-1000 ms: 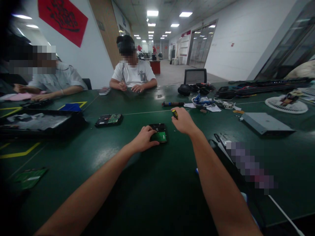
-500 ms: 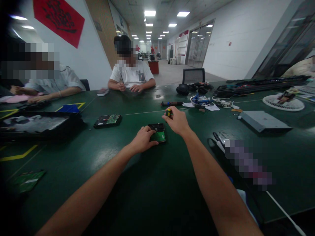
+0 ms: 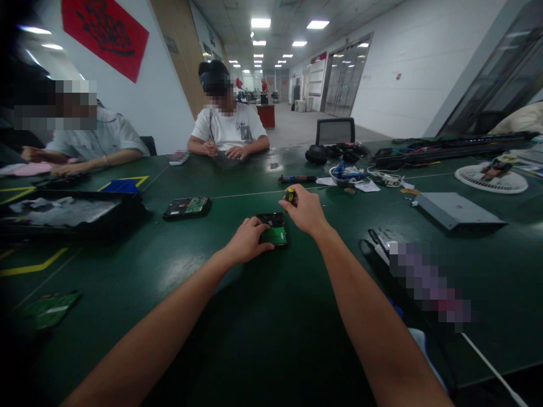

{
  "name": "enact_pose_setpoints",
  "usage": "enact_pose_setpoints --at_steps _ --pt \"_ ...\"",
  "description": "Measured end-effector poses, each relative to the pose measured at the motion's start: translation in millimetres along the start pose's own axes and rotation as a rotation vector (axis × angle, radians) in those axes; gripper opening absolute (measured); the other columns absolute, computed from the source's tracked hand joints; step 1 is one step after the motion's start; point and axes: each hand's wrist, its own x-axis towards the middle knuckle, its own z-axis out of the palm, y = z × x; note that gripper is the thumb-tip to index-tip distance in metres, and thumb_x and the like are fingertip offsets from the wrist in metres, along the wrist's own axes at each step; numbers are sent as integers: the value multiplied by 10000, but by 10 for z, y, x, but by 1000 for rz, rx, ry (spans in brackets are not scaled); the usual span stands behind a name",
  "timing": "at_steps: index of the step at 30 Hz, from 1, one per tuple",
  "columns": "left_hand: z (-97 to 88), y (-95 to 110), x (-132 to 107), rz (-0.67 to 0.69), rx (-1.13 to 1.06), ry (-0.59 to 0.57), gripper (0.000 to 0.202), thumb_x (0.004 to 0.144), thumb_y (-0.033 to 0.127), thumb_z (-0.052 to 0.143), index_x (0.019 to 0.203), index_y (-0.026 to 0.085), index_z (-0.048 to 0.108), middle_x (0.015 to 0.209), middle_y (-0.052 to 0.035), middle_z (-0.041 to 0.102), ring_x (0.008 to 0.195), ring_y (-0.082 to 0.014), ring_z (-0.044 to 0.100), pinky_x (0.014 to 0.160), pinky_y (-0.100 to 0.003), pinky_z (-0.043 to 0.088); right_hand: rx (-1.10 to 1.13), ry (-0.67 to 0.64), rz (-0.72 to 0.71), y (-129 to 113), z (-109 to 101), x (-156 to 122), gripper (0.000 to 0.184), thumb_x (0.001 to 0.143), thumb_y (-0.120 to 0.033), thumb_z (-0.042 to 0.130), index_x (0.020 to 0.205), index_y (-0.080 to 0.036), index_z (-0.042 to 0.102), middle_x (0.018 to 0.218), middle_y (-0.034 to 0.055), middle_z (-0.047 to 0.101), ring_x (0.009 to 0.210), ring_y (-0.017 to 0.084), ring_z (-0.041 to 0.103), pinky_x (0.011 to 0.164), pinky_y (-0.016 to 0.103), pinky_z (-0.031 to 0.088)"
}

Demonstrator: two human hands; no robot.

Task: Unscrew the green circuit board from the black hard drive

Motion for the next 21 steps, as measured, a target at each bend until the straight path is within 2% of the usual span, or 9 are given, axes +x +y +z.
enact_pose_setpoints --at_steps 14,21 --pt "7 6 0 -5 11 15 600 805 591 688 1268 214 630 1205 -126 547 1118 -328 490 963 -440 448 5 -21 -16 56 19 5 313 846 -367 691 1109 -214 617 1022 59 738 888 219 724 872 398 577" --pt "10 -6 3 -14 -4 11 609 797 596 696 1273 224 625 1210 -120 544 1119 -326 493 965 -438 444 -1 -53 -18 53 31 8 308 861 -344 661 1145 -231 615 1091 58 716 976 229 694 888 409 576"
